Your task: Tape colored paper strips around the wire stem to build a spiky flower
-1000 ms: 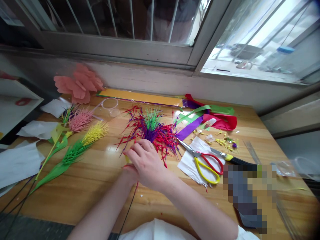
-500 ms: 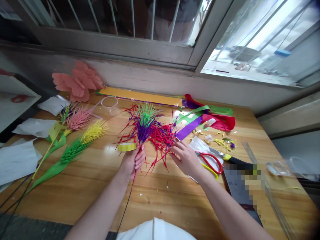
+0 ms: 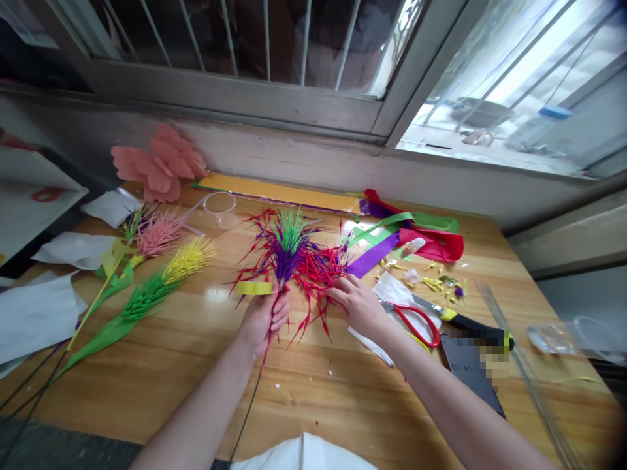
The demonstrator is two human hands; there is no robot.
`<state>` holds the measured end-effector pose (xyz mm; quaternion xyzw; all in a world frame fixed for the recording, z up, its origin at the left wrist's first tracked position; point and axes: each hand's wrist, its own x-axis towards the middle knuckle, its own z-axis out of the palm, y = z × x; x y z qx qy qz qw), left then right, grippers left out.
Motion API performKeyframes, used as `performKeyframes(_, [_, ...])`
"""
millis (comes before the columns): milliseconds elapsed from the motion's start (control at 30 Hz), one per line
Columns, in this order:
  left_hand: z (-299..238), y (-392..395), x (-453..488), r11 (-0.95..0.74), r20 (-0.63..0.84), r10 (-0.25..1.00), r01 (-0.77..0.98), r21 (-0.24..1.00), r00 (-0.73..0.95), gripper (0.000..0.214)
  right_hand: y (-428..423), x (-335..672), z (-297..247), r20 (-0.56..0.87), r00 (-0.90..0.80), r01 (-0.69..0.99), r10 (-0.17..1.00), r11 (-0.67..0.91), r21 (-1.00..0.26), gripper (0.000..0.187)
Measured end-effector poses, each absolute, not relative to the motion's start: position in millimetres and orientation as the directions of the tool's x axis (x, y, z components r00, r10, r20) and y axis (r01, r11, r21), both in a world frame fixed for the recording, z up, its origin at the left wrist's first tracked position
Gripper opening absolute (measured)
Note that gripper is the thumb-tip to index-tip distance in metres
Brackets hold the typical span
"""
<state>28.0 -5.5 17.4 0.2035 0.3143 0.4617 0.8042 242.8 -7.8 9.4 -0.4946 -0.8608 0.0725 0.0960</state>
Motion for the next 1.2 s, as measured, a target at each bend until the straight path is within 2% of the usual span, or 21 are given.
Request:
performKeyframes(167, [17,-5,28,0.508,-0.341,0.861,-0.604,0.614,0.378,0.033,1,241,21,0.065,-0.560,0.779,0.826,0.552,-0.296,0.019])
performKeyframes(333, [15,-5,29,0.505,-0.343,0.863,-0.611,0.609,0.372,0.031,4,251,32,0.062,-0.528,0.732,0.847,0.491,-0.472,0.014])
performKeyframes(500, [16,-5,29,0.514,-0.351,0.858,-0.612,0.601,0.375,0.031,-3,263,32,0.034,-0.386,0.626,0.922,0.289,-0.725,0.009])
performKeyframes(567, [16,-5,29,0.521,-0.360,0.853,-0.606,0.601,0.377,0.032,-6,265,29,-0.022,-0.325,0.535,0.946,0.164,-0.829,0.008])
performKeyframes(667, [15,-5,30,0.530,-0.371,0.848,-0.602,0.597,0.379,0.034,-10,265,21,-0.127,-0.238,0.342,0.963,-0.040,-0.939,0.017])
performKeyframes(800, [13,-5,32,0.537,-0.375,0.844,-0.606,0.587,0.384,0.035,-8,259,16,-0.247,-0.152,0.092,0.957,-0.235,-0.968,0.028])
performKeyframes(900, [12,-6,33,0.536,-0.378,0.844,-0.608,0.586,0.380,0.036,-5,250,21,-0.299,-0.094,-0.042,0.950,-0.303,-0.952,0.031])
performKeyframes(1067, [12,-7,34,0.532,-0.380,0.847,-0.618,0.579,0.373,0.035,-9,225,42,-0.288,0.047,-0.148,0.957,-0.278,-0.949,0.028])
performKeyframes(1200, [15,-8,35,0.530,-0.382,0.848,-0.594,0.605,0.367,0.035,-15,194,53,-0.268,0.040,-0.205,0.963,-0.254,-0.945,0.026])
